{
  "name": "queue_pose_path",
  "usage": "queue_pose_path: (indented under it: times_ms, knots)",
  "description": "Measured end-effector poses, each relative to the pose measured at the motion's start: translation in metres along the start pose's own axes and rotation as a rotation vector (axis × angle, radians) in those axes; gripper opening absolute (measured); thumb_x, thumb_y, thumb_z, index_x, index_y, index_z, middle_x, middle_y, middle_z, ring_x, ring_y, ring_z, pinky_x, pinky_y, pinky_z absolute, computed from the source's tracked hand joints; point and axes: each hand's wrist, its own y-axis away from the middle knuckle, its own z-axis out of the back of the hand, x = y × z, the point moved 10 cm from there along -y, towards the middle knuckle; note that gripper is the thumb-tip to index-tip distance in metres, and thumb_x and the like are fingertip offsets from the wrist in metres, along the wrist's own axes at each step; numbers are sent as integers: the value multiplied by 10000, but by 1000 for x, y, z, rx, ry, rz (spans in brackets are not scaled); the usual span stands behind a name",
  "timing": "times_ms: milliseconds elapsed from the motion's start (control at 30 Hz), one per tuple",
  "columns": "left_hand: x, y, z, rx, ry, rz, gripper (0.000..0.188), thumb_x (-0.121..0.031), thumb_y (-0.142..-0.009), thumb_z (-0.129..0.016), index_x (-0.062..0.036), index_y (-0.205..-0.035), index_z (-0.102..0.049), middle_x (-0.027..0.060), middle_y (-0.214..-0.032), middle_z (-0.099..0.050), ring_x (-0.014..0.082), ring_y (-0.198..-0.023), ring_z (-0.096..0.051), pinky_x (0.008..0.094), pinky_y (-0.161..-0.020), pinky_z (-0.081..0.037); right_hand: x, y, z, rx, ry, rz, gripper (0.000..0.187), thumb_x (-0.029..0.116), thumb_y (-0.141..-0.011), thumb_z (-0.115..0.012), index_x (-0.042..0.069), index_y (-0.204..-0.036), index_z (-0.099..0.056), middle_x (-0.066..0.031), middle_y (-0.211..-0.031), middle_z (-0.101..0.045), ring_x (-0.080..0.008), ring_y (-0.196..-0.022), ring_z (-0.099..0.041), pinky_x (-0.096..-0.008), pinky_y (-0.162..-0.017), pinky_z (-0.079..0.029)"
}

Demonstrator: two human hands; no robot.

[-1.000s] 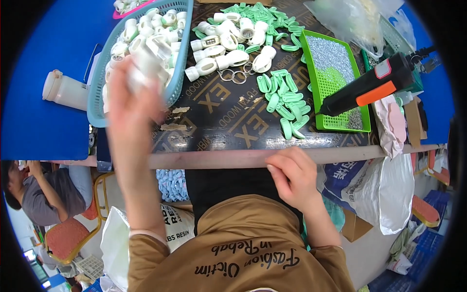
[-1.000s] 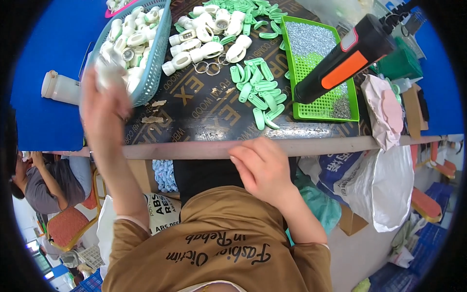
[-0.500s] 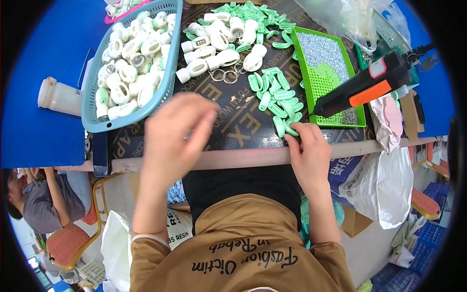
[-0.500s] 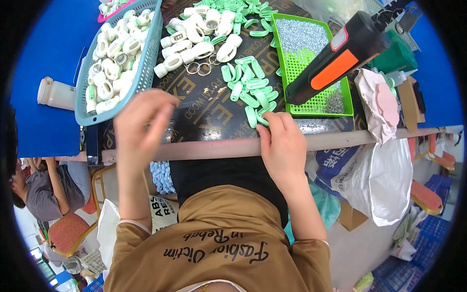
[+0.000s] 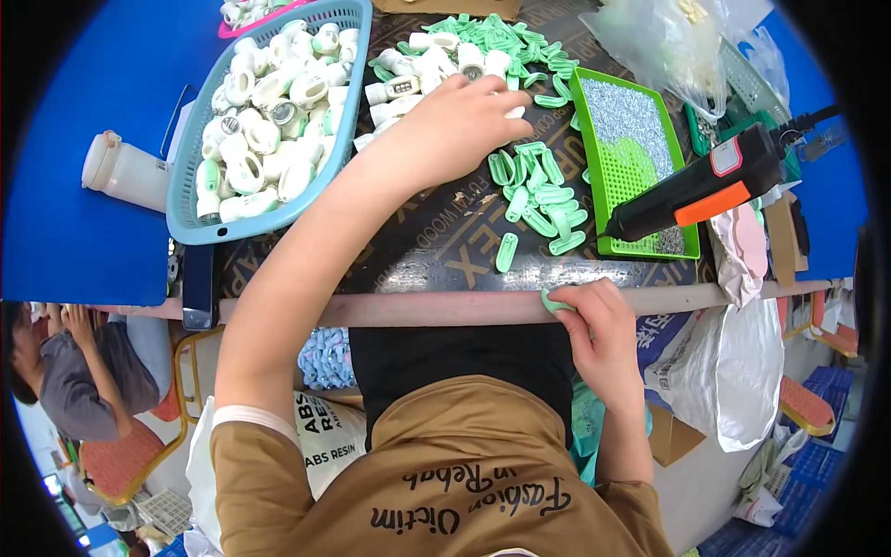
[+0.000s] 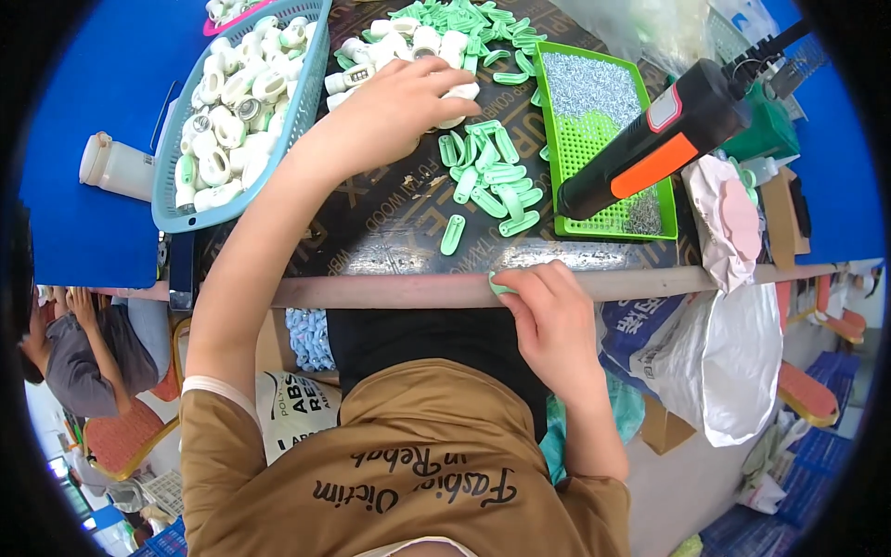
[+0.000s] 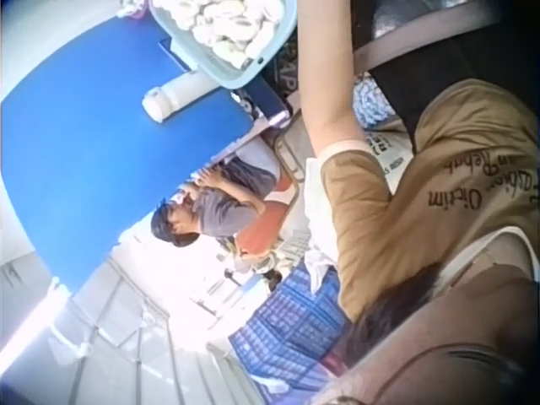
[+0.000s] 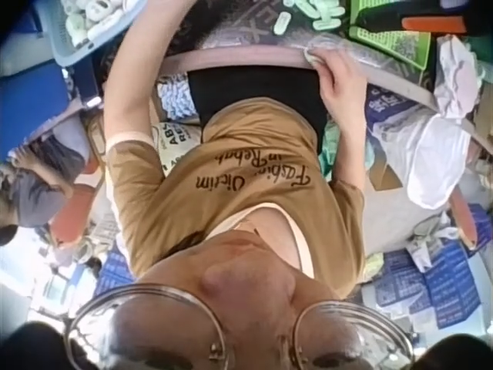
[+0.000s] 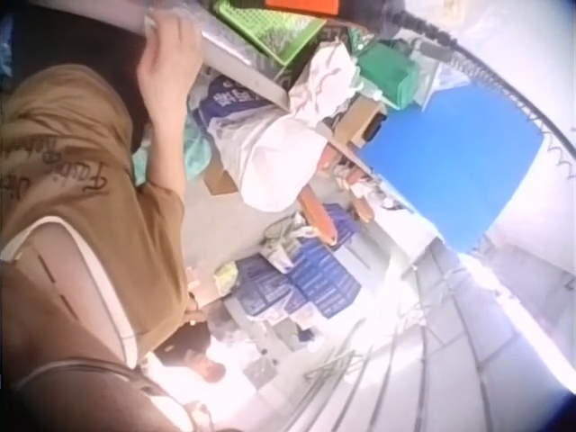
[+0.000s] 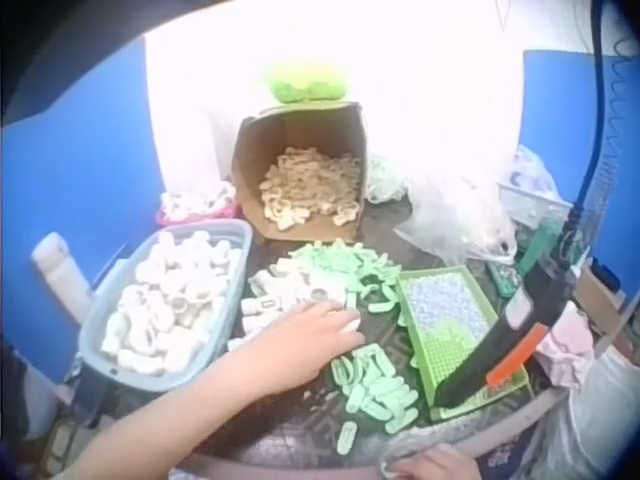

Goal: Assembling small plastic flashlights by inserting green components and using an electric screwdriver at a workbench.

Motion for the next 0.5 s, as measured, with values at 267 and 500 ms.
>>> queue_pose_path:
  times_ms: [267,500]
  knots:
    - [14,-23,-49,168,-20,35,427,23,-739,-563,-136,-1124,-658,15,-1193,-623,233,-1235,-473,407,-1024,-371,6,6,2,-88,70,68,238,25,-728,-708,74,-955,-658,-58,-870,-590,-261,-812,-539,-370,-695,-455]
    - [16,-14,-19,22,-51,132,303,25,-692,-619,-60,-980,-654,67,-981,-598,256,-1023,-541,369,-892,-426,4,9,-2,-90,105,66,272,35,-723,-714,71,-987,-661,-59,-878,-582,-259,-810,-535,-369,-704,-453]
